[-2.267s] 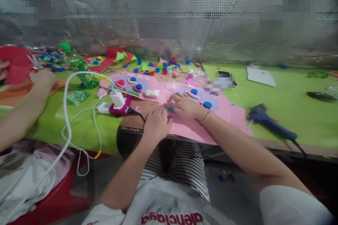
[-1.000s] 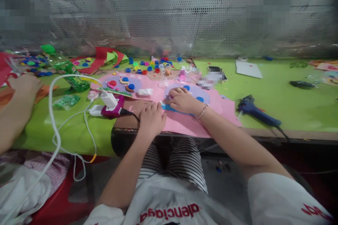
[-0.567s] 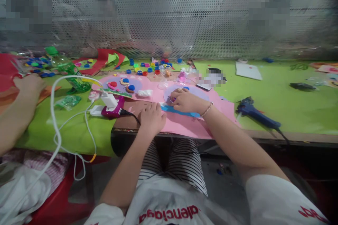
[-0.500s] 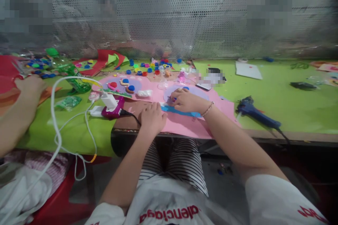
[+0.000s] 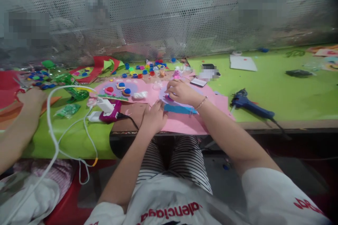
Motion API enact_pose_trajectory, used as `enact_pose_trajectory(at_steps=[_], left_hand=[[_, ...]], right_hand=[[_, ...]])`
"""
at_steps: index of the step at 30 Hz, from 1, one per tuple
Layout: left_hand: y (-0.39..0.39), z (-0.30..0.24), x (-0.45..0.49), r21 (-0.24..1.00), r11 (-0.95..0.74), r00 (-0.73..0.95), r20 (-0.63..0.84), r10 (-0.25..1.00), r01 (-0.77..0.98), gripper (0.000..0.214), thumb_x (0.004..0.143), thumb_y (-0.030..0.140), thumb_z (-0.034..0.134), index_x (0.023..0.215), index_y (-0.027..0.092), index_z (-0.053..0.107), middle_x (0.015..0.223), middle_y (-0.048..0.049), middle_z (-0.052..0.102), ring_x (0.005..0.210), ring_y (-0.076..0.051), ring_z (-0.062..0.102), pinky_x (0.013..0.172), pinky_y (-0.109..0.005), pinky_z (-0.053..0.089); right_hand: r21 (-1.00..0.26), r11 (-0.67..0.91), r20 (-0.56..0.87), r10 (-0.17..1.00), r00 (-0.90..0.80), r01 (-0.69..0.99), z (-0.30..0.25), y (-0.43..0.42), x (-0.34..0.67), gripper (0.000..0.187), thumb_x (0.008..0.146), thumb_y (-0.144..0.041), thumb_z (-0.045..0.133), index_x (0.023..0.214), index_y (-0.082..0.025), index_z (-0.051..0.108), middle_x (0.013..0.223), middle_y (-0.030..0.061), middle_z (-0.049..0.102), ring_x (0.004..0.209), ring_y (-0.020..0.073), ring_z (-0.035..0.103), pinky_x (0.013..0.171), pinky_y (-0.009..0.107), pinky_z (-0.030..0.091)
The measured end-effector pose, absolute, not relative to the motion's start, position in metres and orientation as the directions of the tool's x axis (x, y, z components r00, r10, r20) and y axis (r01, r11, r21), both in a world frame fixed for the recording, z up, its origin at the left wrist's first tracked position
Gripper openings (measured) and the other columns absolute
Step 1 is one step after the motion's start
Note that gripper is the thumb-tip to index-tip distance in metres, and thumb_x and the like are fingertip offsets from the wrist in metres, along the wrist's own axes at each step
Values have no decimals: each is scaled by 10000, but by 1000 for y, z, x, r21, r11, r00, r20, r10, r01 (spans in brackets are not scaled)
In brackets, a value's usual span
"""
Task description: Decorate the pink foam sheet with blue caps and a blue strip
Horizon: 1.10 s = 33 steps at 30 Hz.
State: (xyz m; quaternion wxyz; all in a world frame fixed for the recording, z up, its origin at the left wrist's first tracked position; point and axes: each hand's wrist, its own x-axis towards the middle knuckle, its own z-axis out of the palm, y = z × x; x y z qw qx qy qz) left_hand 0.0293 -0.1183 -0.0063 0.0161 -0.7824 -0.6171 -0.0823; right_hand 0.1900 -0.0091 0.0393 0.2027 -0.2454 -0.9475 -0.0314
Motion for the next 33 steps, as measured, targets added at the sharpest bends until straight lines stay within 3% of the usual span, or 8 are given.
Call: enact_pose_trajectory(at_steps=[7, 11, 16, 19, 23, 27, 30, 33], left_hand=[[-117, -6, 29, 68, -273, 261, 144, 955, 960, 511, 953, 326, 371, 1402, 83, 391, 1468, -179, 419, 1378, -267, 367, 1118, -452, 309], [-120, -4, 32, 46, -251, 241, 162, 957, 967, 530, 954, 354, 383, 1428, 117, 363, 1452, -171, 445, 1368, -274, 382, 1091, -478, 337], [-120, -2, 43, 31, -203, 192, 208, 959, 979, 485, 951, 433, 390, 1336, 158, 498, 1395, -155, 509, 1317, -281, 433, 1073, -497, 348], [-120, -2, 51, 54, -157, 142, 215, 966, 986, 525, 946, 474, 386, 1339, 142, 493, 1424, -170, 473, 1313, -312, 434, 1070, -520, 345], [-128, 0, 44, 220, -95, 17, 335, 942, 971, 619, 954, 421, 377, 1480, 125, 241, 1539, -193, 283, 1393, -305, 342, 1117, -516, 299], [-139, 2, 21, 419, -6, -216, 479, 851, 908, 710, 948, 413, 375, 1511, 108, 68, 1550, -205, 243, 1428, -275, 283, 1129, -436, 323], [-138, 2, 15, 308, -68, -84, 454, 887, 949, 656, 946, 379, 386, 1496, 95, 168, 1538, -202, 280, 1435, -278, 264, 1147, -441, 286], [-131, 0, 22, 144, -154, 110, 276, 955, 978, 550, 953, 341, 380, 1432, 74, 339, 1511, -203, 338, 1422, -287, 291, 1138, -472, 284]], right_hand=[[-9, 885, 362, 437, -823, 465, 40, -13, 186, 336, 904, -219, 389, 863, -143, 714, 985, 118, 638, 911, 239, 528, 865, 386, 342], [-13, 891, 365, 427, -827, 454, 40, -14, 184, 337, 897, -205, 385, 840, -144, 711, 950, 107, 635, 899, 230, 530, 857, 378, 337], [-46, 907, 392, 402, -827, 419, 35, -10, 182, 340, 902, -218, 386, 836, -144, 711, 961, 110, 639, 897, 225, 527, 862, 376, 330], [-62, 911, 394, 398, -828, 408, 31, -8, 181, 325, 895, -212, 397, 841, -143, 710, 959, 108, 640, 904, 226, 530, 866, 377, 331], [-92, 903, 448, 414, -792, 419, 28, -4, 180, 334, 899, -204, 383, 886, -134, 710, 955, 114, 627, 895, 223, 543, 848, 363, 357], [-135, 868, 500, 476, -724, 477, 28, -2, 179, 359, 895, -173, 359, 944, -110, 709, 958, 131, 622, 909, 229, 552, 830, 349, 377], [-142, 858, 510, 491, -706, 494, 29, -4, 177, 371, 904, -181, 352, 1000, -104, 702, 948, 134, 621, 899, 232, 548, 825, 348, 380], [-141, 851, 509, 501, -700, 506, 30, -5, 176, 370, 917, -201, 350, 1023, -109, 693, 934, 128, 620, 884, 231, 540, 829, 349, 376]])
